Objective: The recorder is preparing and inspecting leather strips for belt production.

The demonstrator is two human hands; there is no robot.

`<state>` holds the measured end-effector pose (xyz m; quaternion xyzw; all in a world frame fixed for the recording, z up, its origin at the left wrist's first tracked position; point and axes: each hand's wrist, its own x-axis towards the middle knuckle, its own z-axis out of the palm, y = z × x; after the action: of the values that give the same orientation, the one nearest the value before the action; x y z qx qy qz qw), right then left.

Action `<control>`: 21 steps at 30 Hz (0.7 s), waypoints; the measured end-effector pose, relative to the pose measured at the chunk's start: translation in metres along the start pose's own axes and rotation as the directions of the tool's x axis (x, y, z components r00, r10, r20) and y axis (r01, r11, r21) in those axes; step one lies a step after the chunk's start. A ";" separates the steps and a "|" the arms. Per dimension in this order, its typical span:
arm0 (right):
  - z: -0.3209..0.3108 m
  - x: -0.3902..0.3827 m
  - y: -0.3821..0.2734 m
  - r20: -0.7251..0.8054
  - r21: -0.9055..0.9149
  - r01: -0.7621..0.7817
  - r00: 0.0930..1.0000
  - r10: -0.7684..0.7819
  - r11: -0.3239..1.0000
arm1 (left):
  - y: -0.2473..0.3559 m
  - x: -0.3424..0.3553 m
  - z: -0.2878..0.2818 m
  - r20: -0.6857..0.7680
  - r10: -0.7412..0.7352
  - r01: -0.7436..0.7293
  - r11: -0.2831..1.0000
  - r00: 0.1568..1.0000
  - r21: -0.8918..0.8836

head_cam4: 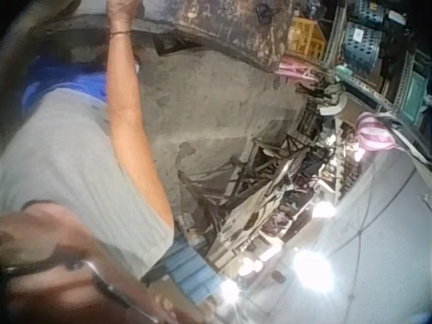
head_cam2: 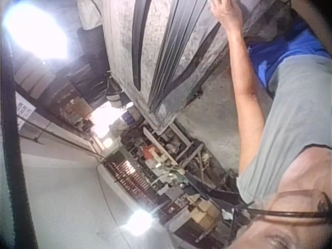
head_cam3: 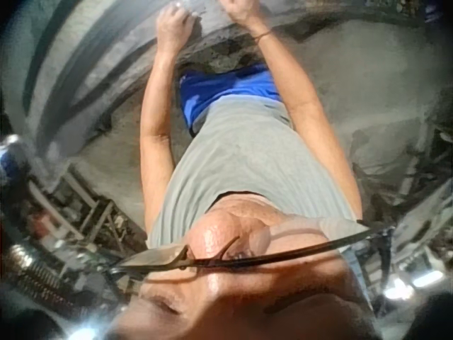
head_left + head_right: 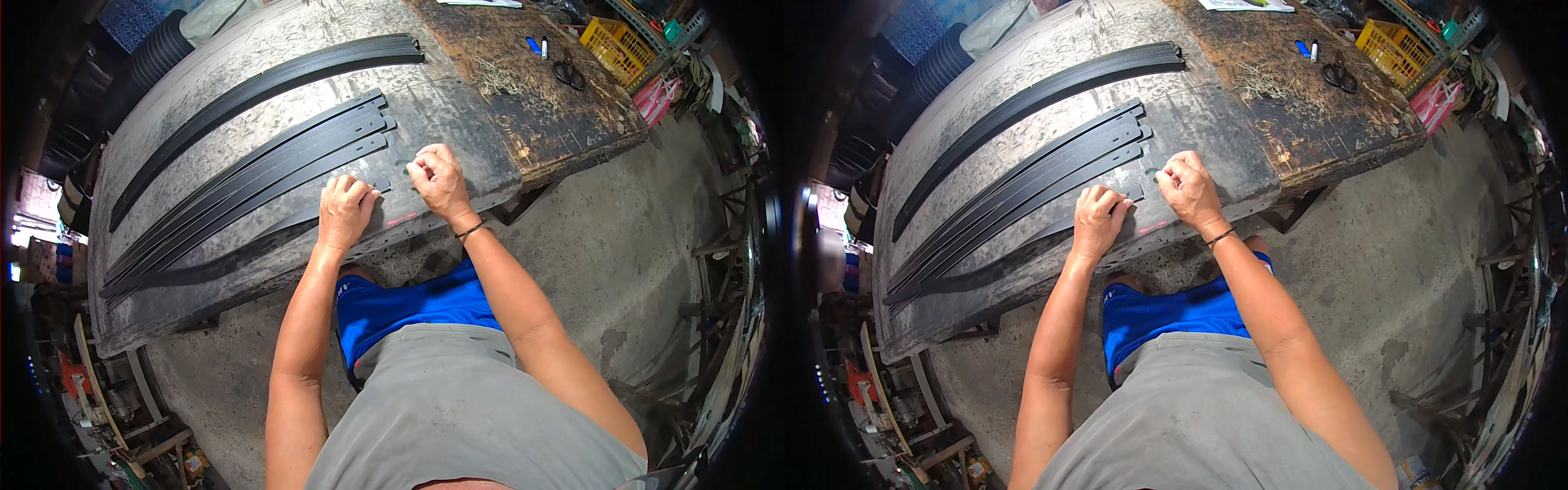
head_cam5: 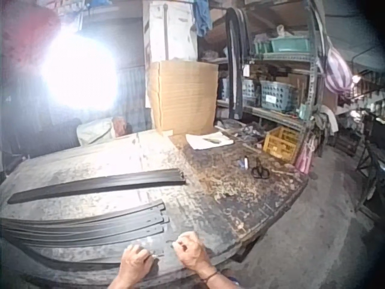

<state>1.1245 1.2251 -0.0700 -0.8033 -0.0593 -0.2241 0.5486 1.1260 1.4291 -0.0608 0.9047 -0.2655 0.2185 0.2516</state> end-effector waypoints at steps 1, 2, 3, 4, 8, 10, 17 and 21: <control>-0.001 -0.001 -0.001 0.005 0.001 0.003 1.000 -0.003 1.000 | -0.001 0.000 0.000 0.000 -0.011 0.011 1.000 1.000 -0.016; -0.003 -0.002 -0.001 0.045 -0.050 0.066 0.997 -0.064 0.997 | -0.001 0.000 0.000 -0.004 -0.015 0.015 1.000 1.000 -0.015; -0.005 -0.003 -0.002 0.087 -0.097 0.130 0.989 -0.122 0.987 | -0.001 0.000 -0.001 0.007 -0.028 0.028 0.999 1.000 -0.029; -0.005 -0.002 -0.004 0.091 -0.097 0.133 0.988 -0.124 0.986 | -0.001 0.000 -0.001 0.018 -0.040 0.041 0.998 0.999 -0.044; -0.009 -0.002 -0.012 0.177 -0.157 0.137 0.978 -0.108 0.978 | -0.002 0.000 0.001 0.002 -0.048 0.048 0.997 0.999 -0.061; -0.007 -0.003 -0.012 0.197 -0.165 0.130 0.976 -0.096 0.978 | -0.004 0.000 0.001 -0.005 -0.059 0.059 0.995 0.998 -0.080; -0.006 -0.002 -0.007 0.189 -0.190 0.214 0.966 -0.179 0.958 | -0.006 0.001 0.002 -0.005 -0.055 0.054 0.994 0.998 -0.092; -0.007 -0.002 -0.008 0.198 -0.193 0.198 0.967 -0.159 0.961 | -0.005 0.001 0.002 -0.012 -0.058 0.056 0.993 0.998 -0.106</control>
<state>1.1175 1.2220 -0.0618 -0.8653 -0.1571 -0.2041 0.4300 1.1306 1.4314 -0.0638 0.8957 -0.2489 0.2038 0.3070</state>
